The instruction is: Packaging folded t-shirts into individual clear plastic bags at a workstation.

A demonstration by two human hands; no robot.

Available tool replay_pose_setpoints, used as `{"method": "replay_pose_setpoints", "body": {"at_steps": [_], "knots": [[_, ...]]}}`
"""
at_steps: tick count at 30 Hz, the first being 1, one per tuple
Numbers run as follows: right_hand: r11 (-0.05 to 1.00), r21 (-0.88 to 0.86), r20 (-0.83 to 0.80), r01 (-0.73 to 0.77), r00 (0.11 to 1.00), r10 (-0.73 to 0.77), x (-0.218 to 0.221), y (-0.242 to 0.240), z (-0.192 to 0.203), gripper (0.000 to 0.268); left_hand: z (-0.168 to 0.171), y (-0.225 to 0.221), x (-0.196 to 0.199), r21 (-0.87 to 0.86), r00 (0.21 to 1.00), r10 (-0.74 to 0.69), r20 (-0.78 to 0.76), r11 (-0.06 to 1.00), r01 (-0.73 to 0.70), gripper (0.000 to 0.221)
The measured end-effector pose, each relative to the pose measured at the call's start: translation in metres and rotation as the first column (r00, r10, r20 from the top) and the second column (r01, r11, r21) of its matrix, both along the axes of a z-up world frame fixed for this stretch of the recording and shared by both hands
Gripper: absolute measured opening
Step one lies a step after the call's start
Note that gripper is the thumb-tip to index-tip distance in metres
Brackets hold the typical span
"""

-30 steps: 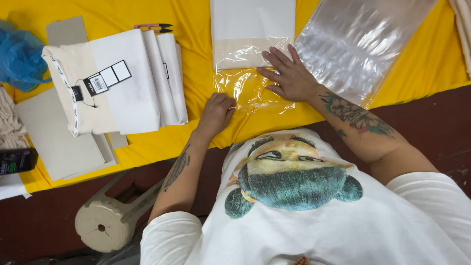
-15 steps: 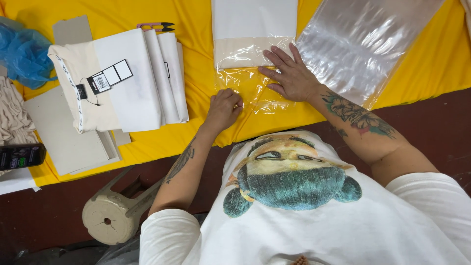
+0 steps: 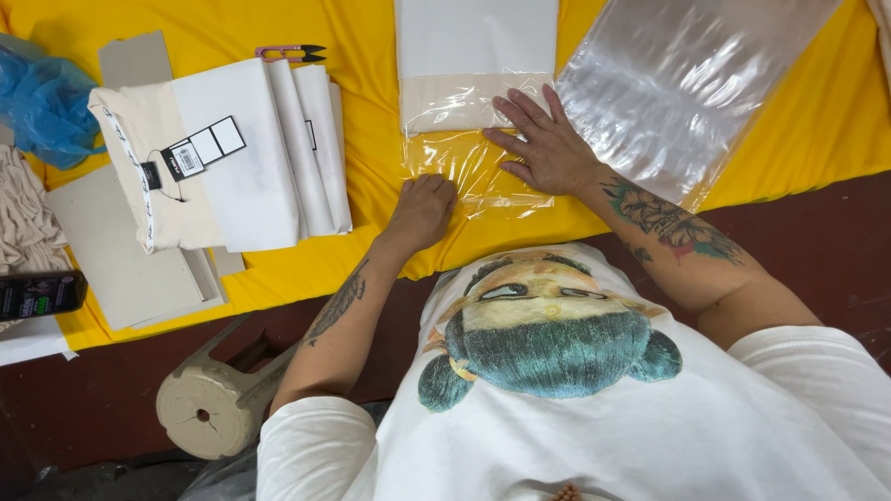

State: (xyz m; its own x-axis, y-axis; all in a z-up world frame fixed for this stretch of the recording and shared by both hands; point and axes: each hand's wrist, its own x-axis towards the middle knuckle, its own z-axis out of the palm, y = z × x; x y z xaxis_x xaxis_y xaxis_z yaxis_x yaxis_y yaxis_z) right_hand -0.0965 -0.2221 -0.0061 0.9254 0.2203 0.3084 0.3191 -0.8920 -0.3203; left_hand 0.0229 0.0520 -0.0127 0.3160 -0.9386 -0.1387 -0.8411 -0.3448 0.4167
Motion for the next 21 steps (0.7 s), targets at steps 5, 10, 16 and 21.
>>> {"method": "replay_pose_setpoints", "body": {"at_steps": [5, 10, 16, 21], "knots": [[1.000, -0.007, -0.187, 0.017, 0.982, -0.018, 0.000, 0.003, 0.003, 0.058, 0.006, 0.013, -0.002, 0.013, 0.981, -0.177, 0.075, 0.984, 0.176, 0.016], [0.999, -0.045, -0.240, 0.016, 0.970, -0.026, 0.001, 0.005, 0.002, 0.060, 0.031, 0.055, -0.030, 0.072, 0.962, -0.263, 0.077, 0.964, 0.258, 0.035], [1.000, -0.023, -0.253, -0.004, 0.967, -0.002, 0.006, 0.000, 0.000, 0.059, 0.055, 0.176, -0.063, 0.655, 0.957, 0.060, -0.285, 0.741, 0.149, 0.027], [0.989, 0.150, -0.145, -0.007, 0.989, 0.029, -0.005, -0.020, -0.019, 0.051, 0.002, 0.252, -0.053, 0.781, 0.870, 0.491, -0.055, 0.563, -0.269, 0.027]]}}
